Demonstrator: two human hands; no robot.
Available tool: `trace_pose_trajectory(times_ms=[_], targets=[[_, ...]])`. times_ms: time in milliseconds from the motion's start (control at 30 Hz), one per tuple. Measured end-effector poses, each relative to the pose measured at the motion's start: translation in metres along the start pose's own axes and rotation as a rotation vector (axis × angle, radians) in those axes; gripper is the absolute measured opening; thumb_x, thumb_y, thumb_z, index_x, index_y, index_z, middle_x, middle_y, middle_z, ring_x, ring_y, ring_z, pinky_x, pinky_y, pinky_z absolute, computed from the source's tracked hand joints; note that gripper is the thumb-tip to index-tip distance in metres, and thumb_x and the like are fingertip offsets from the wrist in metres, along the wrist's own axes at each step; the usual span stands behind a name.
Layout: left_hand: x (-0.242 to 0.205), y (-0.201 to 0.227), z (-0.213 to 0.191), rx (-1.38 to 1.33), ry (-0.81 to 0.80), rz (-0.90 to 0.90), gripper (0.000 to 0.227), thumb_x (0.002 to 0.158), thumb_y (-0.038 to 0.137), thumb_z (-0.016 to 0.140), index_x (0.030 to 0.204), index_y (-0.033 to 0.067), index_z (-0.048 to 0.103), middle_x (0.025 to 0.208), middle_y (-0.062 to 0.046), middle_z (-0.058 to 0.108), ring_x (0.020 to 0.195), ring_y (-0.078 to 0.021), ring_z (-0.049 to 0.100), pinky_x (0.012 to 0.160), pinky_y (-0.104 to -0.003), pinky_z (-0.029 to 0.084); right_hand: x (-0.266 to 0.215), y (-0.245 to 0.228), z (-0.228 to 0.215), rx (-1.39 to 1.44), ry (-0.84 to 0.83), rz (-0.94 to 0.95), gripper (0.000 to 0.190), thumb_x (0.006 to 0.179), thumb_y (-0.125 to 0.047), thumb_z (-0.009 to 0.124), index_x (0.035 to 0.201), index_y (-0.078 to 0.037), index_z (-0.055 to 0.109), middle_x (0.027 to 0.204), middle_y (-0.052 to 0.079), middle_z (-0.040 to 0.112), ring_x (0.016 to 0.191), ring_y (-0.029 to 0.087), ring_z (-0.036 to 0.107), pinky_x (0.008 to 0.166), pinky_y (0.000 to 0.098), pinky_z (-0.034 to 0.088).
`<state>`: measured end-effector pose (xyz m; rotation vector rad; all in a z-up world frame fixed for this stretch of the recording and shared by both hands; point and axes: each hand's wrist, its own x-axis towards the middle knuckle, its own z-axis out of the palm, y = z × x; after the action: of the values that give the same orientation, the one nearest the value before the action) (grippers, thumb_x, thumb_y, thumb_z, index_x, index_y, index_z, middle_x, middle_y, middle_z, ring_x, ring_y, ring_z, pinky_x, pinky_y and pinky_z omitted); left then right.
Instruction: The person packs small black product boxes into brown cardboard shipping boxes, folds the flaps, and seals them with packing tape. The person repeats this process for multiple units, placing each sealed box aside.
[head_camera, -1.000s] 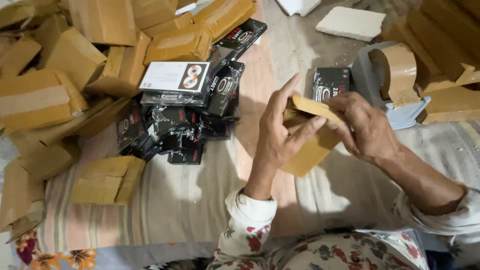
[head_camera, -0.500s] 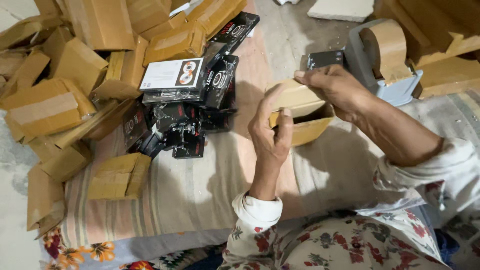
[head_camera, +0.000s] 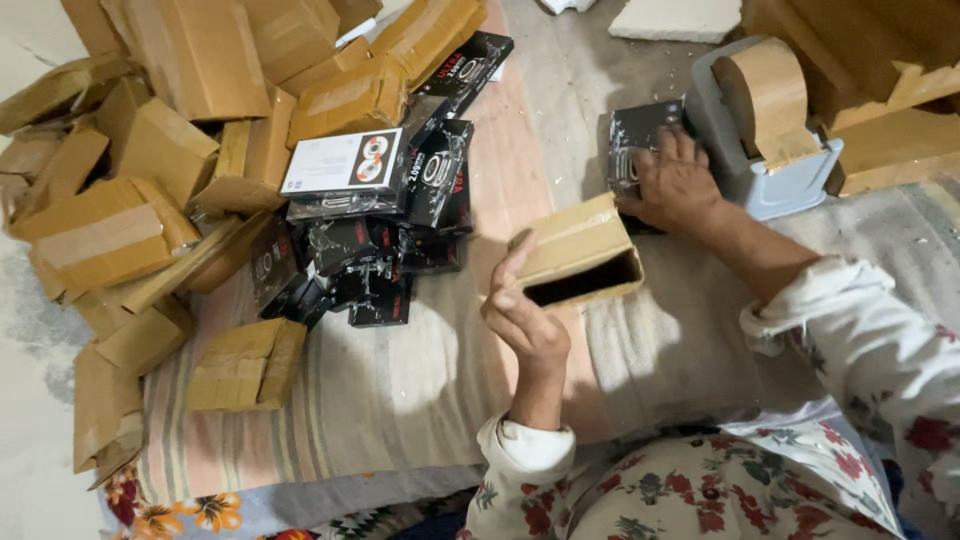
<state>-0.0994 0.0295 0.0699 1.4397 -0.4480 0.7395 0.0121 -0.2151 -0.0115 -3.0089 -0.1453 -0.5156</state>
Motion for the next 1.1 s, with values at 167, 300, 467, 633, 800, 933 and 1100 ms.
trace_pose_trajectory(times_ms=[167,300,467,633,800,933,1100], targets=[[-0.018,-0.002,-0.001,-0.060,0.028,0.032,0.071,0.117,0.045,0.023,0.124,-0.0133,0.063,0.123,-0.028,0.069,0.119,-0.0359,0.068,0.111,-0.045,0.053,0.062,0.024,0.013,0.172,-0.348,0.164,0.130,0.060,-0.064,0.088,0.157,-0.006,0.024,0.155,0.040,0.022,0.142,0.058,0.023,0.110,0.0581,0.036],[-0.025,-0.003,0.002,-0.099,0.060,0.032,0.069,0.117,0.043,0.024,0.120,-0.0135,0.064,0.118,-0.028,0.070,0.115,-0.0367,0.070,0.108,-0.045,0.055,0.086,0.013,0.021,0.202,-0.273,0.357,0.142,0.059,-0.065,0.095,0.153,0.006,0.017,0.150,0.045,0.027,0.143,0.059,0.024,0.112,0.0571,0.035],[-0.026,-0.008,-0.001,-0.042,0.056,0.020,0.066,0.117,0.041,0.024,0.116,-0.0130,0.062,0.117,-0.028,0.070,0.115,-0.0370,0.071,0.106,-0.045,0.056,0.082,0.006,0.031,0.591,-0.144,0.610,0.132,0.062,-0.036,0.095,0.156,0.008,0.015,0.128,0.036,0.057,0.117,0.048,0.060,0.096,0.0547,0.051],[-0.013,-0.012,0.002,-0.062,0.046,-0.004,0.066,0.117,0.040,0.023,0.117,-0.0133,0.062,0.120,-0.029,0.069,0.117,-0.0378,0.068,0.108,-0.045,0.053,0.089,0.035,0.016,0.802,0.173,0.410,0.084,0.085,-0.014,0.086,0.151,0.004,0.038,0.117,0.027,0.070,0.108,0.031,0.070,0.090,0.0463,0.058],[0.004,-0.010,0.006,0.069,0.005,-0.086,0.066,0.116,0.038,0.022,0.119,-0.0090,0.067,0.118,-0.024,0.073,0.114,-0.0328,0.071,0.106,-0.040,0.055,0.092,0.035,-0.037,1.061,0.382,0.362,0.081,0.091,-0.009,0.084,0.154,0.000,0.035,0.124,0.021,0.065,0.112,0.027,0.065,0.095,0.0423,0.056],[0.020,-0.020,0.016,0.057,-0.016,-0.078,0.064,0.118,0.038,0.023,0.115,-0.0089,0.067,0.114,-0.024,0.072,0.111,-0.0324,0.069,0.103,-0.043,0.051,0.077,0.012,-0.099,1.250,0.540,0.260,0.078,0.095,-0.005,0.082,0.157,-0.003,0.034,0.129,0.017,0.062,0.116,0.025,0.062,0.099,0.0392,0.054],[0.026,-0.039,0.022,0.208,0.084,-0.215,0.060,0.115,0.041,0.031,0.078,-0.0017,0.050,0.065,-0.010,0.048,0.062,-0.0217,0.046,0.061,-0.045,0.036,0.033,-0.021,-0.150,1.420,0.698,0.061,0.077,0.100,0.000,0.079,0.160,-0.007,0.031,0.136,0.012,0.057,0.120,0.021,0.057,0.104,0.0353,0.052]])
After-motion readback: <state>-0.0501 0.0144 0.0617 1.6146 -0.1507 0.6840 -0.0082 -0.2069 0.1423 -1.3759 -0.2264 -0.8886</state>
